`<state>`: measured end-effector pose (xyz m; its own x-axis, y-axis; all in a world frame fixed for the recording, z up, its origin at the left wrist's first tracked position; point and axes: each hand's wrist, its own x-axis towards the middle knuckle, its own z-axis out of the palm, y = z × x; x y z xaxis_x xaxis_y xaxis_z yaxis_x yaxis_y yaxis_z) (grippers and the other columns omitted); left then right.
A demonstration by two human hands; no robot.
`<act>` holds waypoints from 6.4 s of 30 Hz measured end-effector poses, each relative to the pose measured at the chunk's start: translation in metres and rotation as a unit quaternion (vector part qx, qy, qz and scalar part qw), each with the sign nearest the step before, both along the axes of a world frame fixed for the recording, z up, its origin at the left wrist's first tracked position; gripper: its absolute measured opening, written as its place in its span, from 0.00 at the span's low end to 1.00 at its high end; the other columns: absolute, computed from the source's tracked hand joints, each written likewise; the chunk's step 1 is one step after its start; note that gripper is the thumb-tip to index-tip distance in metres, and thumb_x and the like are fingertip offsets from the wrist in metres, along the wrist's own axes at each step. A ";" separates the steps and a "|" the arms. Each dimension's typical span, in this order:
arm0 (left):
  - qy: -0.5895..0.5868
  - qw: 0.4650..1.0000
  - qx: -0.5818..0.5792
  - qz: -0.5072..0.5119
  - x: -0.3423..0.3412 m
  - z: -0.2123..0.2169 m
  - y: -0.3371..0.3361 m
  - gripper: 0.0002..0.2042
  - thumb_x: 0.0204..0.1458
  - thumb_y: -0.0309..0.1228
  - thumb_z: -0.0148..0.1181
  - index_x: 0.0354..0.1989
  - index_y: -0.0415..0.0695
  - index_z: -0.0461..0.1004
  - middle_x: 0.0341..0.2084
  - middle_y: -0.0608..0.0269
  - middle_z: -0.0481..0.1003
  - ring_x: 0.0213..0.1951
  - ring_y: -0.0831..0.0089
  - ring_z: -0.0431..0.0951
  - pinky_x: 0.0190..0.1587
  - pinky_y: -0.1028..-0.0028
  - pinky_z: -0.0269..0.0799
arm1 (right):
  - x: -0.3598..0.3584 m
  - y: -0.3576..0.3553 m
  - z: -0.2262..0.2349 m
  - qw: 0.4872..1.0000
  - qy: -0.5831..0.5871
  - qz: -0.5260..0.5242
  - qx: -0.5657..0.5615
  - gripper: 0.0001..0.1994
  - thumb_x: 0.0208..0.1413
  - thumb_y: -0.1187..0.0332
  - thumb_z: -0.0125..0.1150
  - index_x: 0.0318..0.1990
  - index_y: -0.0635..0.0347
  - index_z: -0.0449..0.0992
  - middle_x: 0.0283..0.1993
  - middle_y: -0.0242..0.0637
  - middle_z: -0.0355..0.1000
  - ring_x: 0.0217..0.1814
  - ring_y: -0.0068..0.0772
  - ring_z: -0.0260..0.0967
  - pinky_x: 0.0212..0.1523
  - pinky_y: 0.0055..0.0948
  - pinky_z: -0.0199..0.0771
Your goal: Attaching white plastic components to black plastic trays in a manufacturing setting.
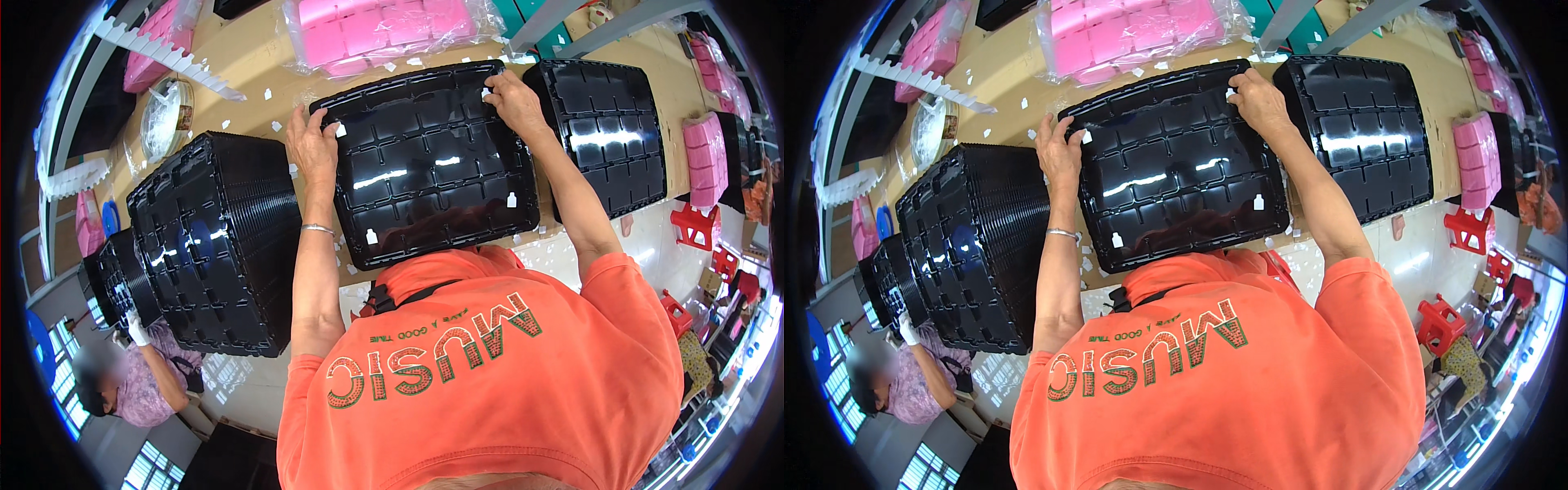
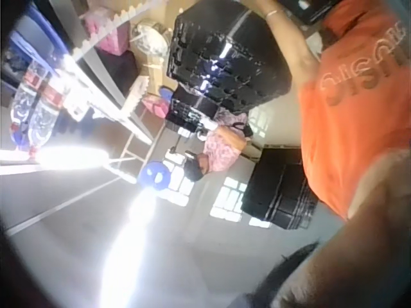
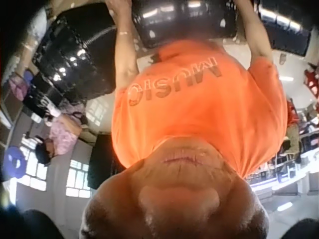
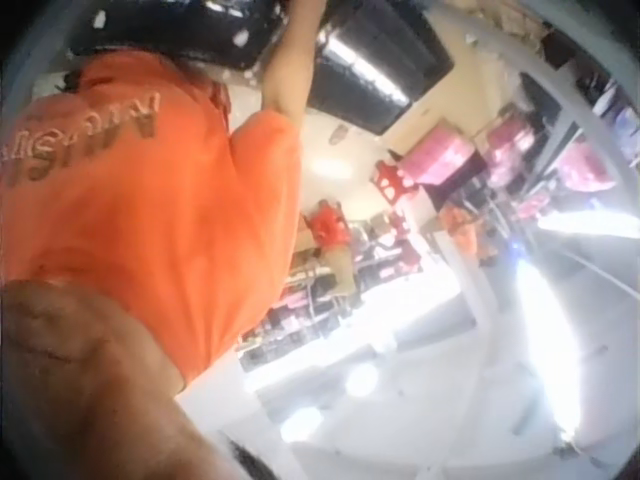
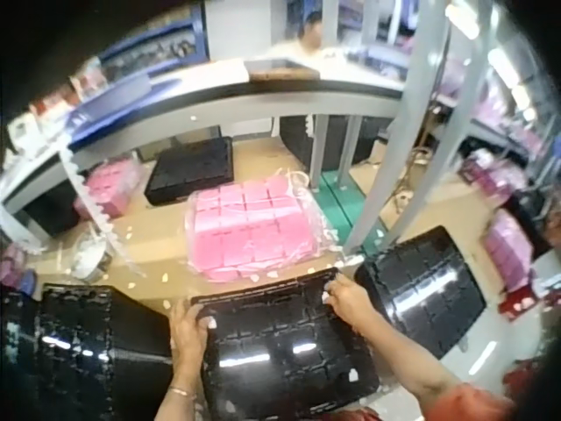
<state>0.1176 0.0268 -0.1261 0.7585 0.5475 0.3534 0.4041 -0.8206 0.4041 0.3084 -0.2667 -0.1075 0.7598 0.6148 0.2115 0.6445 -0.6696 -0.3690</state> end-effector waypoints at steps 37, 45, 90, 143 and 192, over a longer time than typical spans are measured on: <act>-0.001 0.997 0.011 -0.083 -0.005 -0.003 -0.003 0.03 0.42 0.23 0.62 0.26 0.44 0.75 0.54 0.56 0.67 0.48 0.53 0.70 0.51 0.58 0.64 | 0.019 -0.004 0.004 0.995 0.071 0.059 -0.031 0.04 0.50 0.71 0.58 0.34 0.57 0.73 0.37 0.38 0.67 0.42 0.44 0.70 0.41 0.38 0.70; 0.010 0.998 -0.046 -0.050 0.006 -0.009 0.000 0.04 0.40 0.22 0.62 0.25 0.45 0.76 0.56 0.56 0.65 0.45 0.52 0.70 0.51 0.60 0.64 | 0.023 0.002 0.005 0.997 0.022 0.050 -0.062 0.01 0.50 0.72 0.55 0.29 0.57 0.71 0.32 0.39 0.65 0.37 0.47 0.69 0.36 0.43 0.69; 0.045 0.992 -0.031 -0.117 -0.159 0.025 -0.104 0.11 0.36 0.27 0.67 0.32 0.42 0.80 0.29 0.62 0.70 0.34 0.63 0.69 0.38 0.67 0.66 | -0.150 -0.095 0.038 0.990 0.101 0.025 -0.094 0.08 0.47 0.73 0.61 0.36 0.61 0.75 0.34 0.39 0.66 0.42 0.44 0.68 0.41 0.39 0.70; 0.062 0.988 0.026 -0.140 -0.150 0.019 -0.101 0.04 0.44 0.25 0.62 0.29 0.44 0.76 0.28 0.63 0.73 0.33 0.63 0.71 0.36 0.64 0.64 | -0.131 -0.096 0.031 0.985 0.124 0.070 -0.095 0.02 0.49 0.76 0.57 0.31 0.62 0.71 0.33 0.40 0.66 0.39 0.46 0.69 0.38 0.40 0.69; 0.119 0.975 -0.028 -0.185 -0.145 0.035 -0.092 0.03 0.48 0.26 0.57 0.31 0.44 0.74 0.29 0.63 0.68 0.37 0.64 0.69 0.38 0.66 0.59 | -0.180 -0.098 0.047 0.942 0.246 0.166 -0.156 0.06 0.53 0.69 0.53 0.32 0.61 0.74 0.32 0.41 0.74 0.38 0.46 0.71 0.38 0.42 0.70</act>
<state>-0.0274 -0.0648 -0.0915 0.9649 0.2334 0.1204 0.1719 -0.9078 0.3826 0.1285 -0.3649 -0.0607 0.4746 0.8095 -0.3456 0.6398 -0.5869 -0.4962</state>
